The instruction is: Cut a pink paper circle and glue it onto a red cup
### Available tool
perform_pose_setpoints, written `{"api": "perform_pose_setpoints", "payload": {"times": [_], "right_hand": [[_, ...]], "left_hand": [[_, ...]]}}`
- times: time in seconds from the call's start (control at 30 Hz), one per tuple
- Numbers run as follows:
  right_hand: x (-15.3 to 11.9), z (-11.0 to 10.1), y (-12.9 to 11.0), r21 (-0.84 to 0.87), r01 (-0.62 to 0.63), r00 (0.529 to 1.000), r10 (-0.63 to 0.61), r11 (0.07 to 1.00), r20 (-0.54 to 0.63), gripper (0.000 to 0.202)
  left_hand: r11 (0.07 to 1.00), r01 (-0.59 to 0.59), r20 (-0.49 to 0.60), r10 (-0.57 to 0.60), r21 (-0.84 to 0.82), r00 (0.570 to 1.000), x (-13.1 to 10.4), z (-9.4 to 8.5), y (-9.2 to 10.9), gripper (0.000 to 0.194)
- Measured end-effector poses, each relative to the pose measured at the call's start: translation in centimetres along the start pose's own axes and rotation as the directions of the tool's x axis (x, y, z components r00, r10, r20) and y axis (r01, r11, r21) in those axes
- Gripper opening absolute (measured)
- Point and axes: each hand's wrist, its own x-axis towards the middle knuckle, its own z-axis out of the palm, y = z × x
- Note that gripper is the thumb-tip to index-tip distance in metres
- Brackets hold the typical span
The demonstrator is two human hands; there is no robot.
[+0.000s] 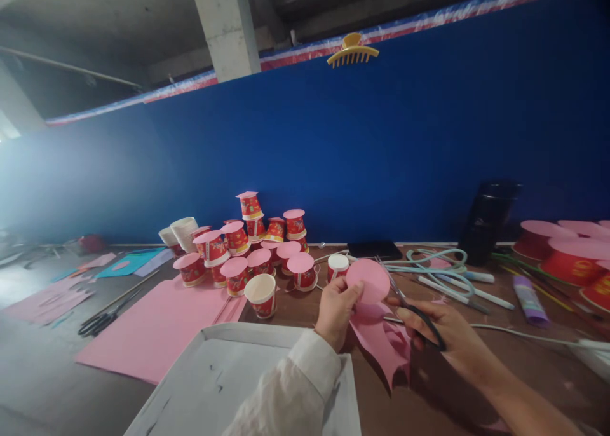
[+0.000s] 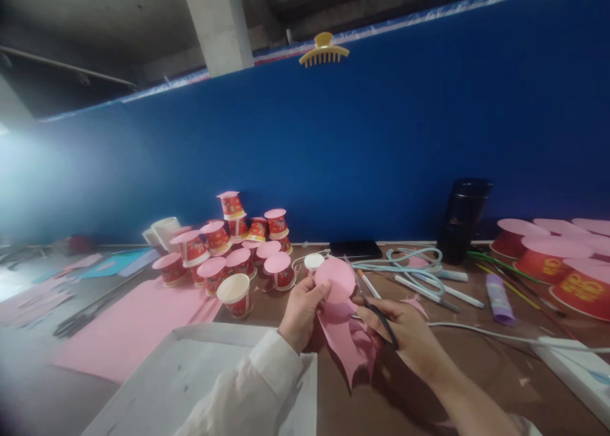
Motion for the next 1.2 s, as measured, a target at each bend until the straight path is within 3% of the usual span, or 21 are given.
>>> {"api": "perform_pose_setpoints", "payload": {"times": [0.37, 1.2], "right_hand": [[-0.24, 0.06, 0.03, 0.008, 0.0, 1.0, 0.0, 1.0, 0.018, 0.083], [-0.08, 0.05, 0.18, 0.011, -0.002, 1.0, 0.002, 1.0, -0.001, 0.075]], "left_hand": [[1.0, -0.007, 0.011, 0.007, 0.006, 1.0, -0.06, 0.04, 0.1, 0.055], [1.0, -0.015, 0.024, 0.014, 0.022, 1.0, -0.06, 0.0, 0.0, 0.055]]}}
